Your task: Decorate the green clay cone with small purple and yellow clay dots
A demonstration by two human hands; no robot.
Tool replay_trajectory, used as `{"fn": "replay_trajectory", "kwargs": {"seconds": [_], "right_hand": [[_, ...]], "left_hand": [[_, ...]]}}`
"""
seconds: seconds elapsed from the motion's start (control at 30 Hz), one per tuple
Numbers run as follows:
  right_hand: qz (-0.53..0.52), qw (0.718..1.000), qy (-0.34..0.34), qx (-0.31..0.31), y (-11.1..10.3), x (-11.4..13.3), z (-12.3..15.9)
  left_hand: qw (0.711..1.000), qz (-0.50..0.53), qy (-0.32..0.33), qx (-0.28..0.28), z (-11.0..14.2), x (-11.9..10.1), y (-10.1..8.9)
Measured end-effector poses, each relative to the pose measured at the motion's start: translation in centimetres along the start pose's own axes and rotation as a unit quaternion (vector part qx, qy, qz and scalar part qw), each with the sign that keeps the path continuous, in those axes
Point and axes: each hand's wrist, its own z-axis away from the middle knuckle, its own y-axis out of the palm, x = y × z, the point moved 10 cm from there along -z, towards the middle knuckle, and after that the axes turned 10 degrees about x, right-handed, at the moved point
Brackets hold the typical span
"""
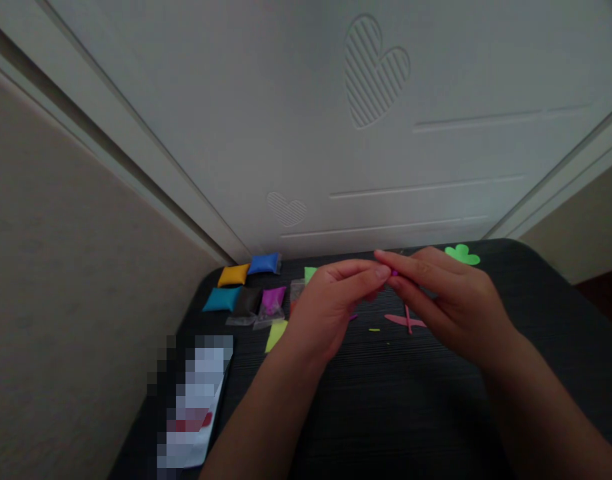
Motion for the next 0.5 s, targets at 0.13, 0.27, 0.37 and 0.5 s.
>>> {"fn": "replay_trajectory", "kwargs": {"seconds": [0.13, 0.27, 0.37, 0.5], "right_hand": [[-0.002, 1.0, 0.001, 0.003, -0.04, 0.12, -0.01], [-0.017, 0.999, 0.024, -0.019, -0.53, -0.27, 0.11], [-0.023, 0.998, 0.035, -0.039, -0.9, -0.45, 0.17], [-0.042, 0.998, 0.03, -0.042, -0.98, -0.33, 0.14]], "left_hand": [[0.999, 0.044, -0.018, 0.006, -0.14, 0.39, 0.08], [0.998, 0.053, -0.027, 0.012, -0.19, 0.69, 0.18], [0.999, 0.047, -0.022, 0.008, -0.21, 0.76, 0.13], [0.999, 0.039, -0.011, -0.002, -0.2, 0.57, -0.14]]}}
